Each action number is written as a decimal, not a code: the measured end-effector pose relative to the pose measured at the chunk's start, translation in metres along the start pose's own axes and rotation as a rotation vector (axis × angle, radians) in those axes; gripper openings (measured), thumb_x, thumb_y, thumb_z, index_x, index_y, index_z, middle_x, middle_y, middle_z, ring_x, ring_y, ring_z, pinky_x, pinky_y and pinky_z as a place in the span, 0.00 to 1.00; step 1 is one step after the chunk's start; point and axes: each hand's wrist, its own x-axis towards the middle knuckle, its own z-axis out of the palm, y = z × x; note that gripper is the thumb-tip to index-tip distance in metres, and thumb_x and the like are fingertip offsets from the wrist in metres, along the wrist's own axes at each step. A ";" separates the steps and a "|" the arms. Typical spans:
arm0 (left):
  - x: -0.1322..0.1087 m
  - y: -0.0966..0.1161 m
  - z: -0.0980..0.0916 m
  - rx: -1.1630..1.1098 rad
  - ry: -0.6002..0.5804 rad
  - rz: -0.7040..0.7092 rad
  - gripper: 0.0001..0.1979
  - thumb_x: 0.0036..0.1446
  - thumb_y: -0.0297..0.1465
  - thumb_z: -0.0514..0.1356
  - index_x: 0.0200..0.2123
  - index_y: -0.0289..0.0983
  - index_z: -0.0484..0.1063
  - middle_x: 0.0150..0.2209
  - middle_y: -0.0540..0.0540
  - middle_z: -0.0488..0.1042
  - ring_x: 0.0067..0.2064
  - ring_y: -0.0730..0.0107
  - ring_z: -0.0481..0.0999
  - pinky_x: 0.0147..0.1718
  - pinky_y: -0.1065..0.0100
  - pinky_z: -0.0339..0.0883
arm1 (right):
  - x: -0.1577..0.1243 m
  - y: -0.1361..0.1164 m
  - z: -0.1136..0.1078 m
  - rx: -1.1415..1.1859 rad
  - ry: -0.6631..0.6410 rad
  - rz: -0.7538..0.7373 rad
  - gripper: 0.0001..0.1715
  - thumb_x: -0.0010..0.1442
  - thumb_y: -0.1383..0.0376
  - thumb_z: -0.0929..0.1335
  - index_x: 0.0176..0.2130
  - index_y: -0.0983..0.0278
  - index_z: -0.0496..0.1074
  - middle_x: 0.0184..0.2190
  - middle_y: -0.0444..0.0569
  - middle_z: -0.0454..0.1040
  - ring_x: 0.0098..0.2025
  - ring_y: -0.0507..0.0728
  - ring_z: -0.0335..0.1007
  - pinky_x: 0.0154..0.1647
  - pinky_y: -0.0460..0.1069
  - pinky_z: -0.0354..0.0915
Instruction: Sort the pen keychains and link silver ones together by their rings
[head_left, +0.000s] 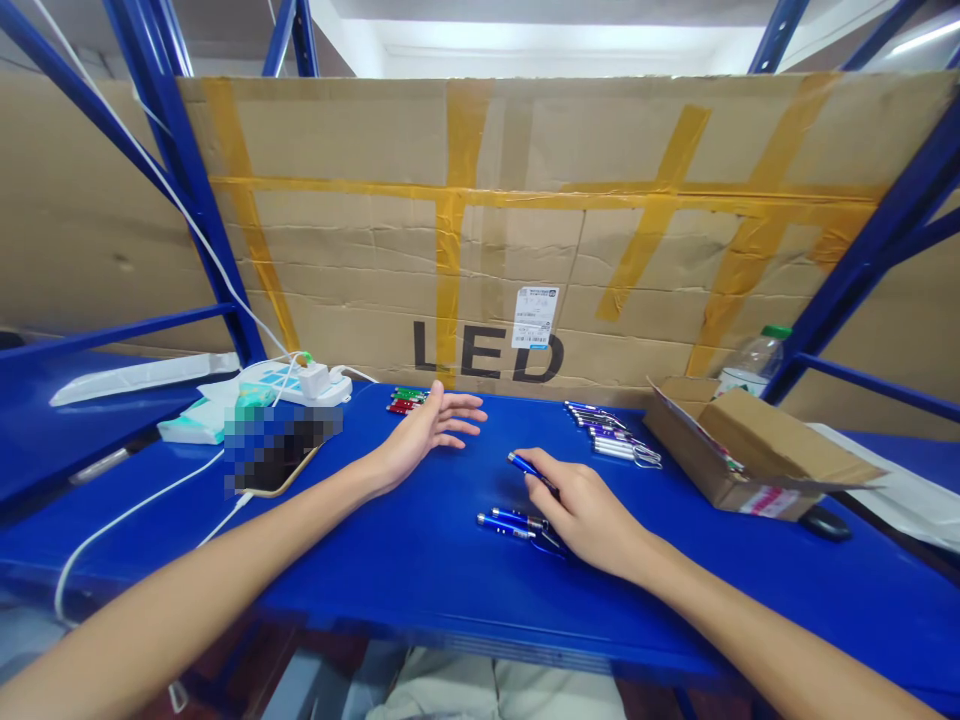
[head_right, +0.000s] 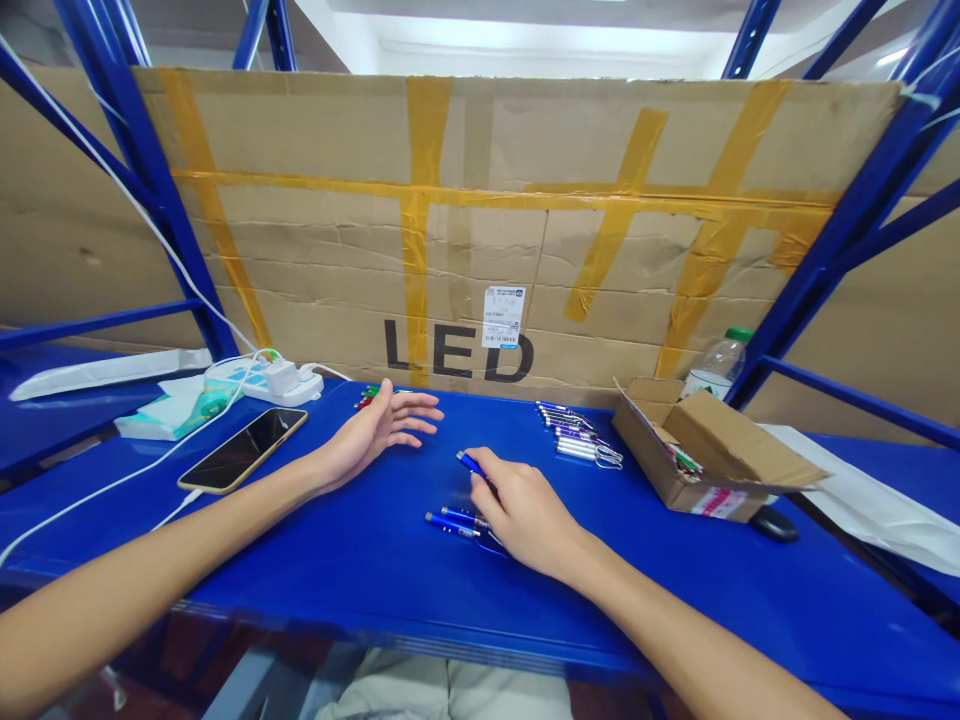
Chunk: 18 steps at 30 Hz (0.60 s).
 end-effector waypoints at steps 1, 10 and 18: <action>0.000 0.000 0.000 0.002 0.001 -0.002 0.40 0.68 0.65 0.51 0.56 0.36 0.78 0.57 0.34 0.81 0.55 0.50 0.80 0.48 0.59 0.72 | 0.000 0.000 0.000 0.003 0.009 0.005 0.21 0.78 0.60 0.57 0.61 0.62 0.70 0.30 0.45 0.79 0.30 0.58 0.75 0.35 0.51 0.62; 0.000 -0.002 0.000 -0.004 0.001 0.005 0.40 0.69 0.64 0.50 0.58 0.35 0.76 0.57 0.33 0.80 0.54 0.51 0.80 0.48 0.59 0.72 | -0.003 -0.002 -0.002 0.084 0.038 -0.077 0.21 0.78 0.60 0.58 0.61 0.63 0.70 0.33 0.46 0.80 0.30 0.56 0.75 0.35 0.50 0.64; 0.000 0.000 -0.001 -0.013 0.005 0.019 0.40 0.68 0.65 0.51 0.57 0.36 0.77 0.57 0.34 0.81 0.54 0.51 0.79 0.47 0.59 0.72 | -0.003 0.003 0.000 -0.007 -0.068 -0.117 0.19 0.77 0.62 0.59 0.60 0.62 0.71 0.37 0.48 0.82 0.35 0.57 0.78 0.39 0.50 0.65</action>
